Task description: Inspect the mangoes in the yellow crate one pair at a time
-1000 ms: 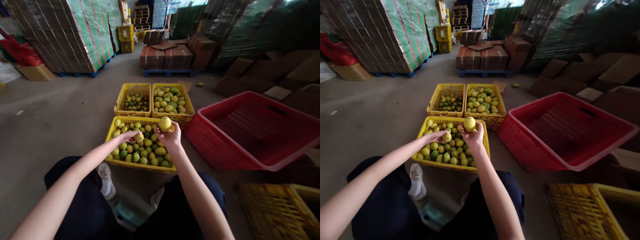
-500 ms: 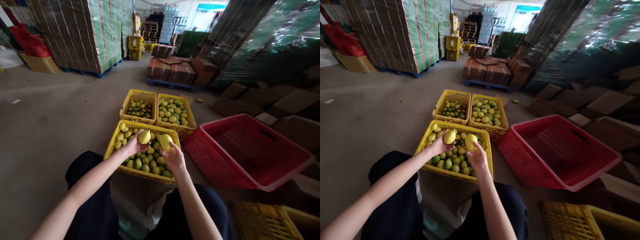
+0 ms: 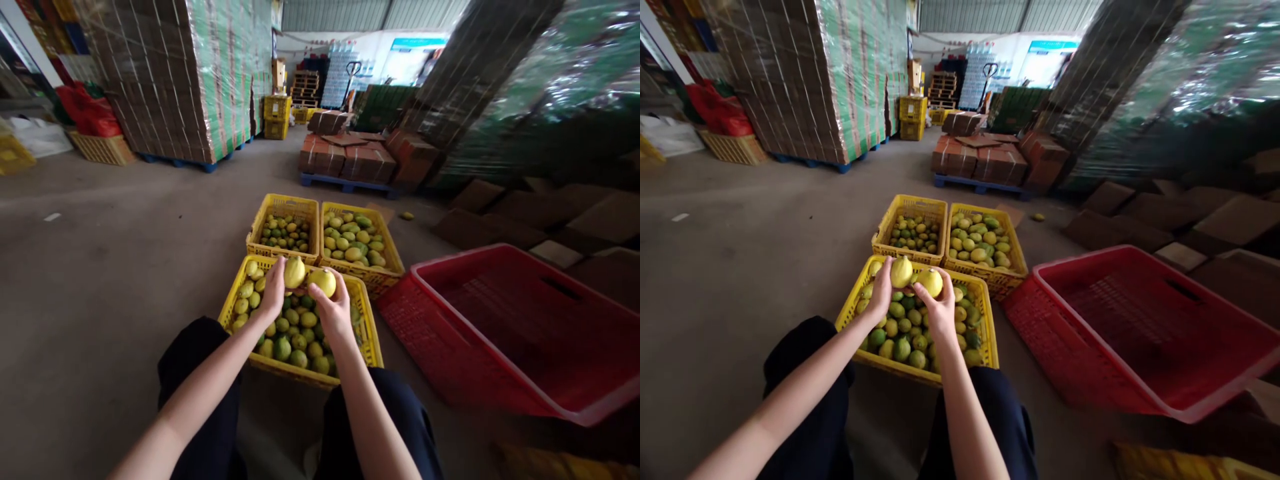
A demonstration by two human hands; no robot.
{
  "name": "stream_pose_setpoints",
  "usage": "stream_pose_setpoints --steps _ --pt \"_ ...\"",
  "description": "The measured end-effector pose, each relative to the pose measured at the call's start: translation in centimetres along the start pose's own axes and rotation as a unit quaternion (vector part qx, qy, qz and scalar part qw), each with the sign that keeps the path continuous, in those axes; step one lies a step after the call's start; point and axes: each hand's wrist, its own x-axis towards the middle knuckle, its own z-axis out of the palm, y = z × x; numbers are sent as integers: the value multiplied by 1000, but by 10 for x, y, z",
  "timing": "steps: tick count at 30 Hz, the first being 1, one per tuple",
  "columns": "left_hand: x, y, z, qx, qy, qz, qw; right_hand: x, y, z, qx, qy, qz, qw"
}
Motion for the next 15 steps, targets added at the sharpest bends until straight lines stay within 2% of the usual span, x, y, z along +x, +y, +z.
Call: stream_pose_setpoints --steps 3,6,8,11,13,15 --pt "-6 6 9 2 74 76 994 4 -3 6 -12 11 -46 999" --pt "-10 10 18 4 48 91 995 8 -7 11 22 58 -87 994" --pt "-11 12 24 -6 26 96 995 11 -9 13 46 90 -90 991" --pt "-13 9 29 -45 25 98 994 11 -5 17 45 129 -89 987" --pt "-15 7 29 -80 22 106 991 10 2 18 38 138 -100 985" --pt "-17 5 27 -124 12 145 982 9 8 17 25 130 -128 983"
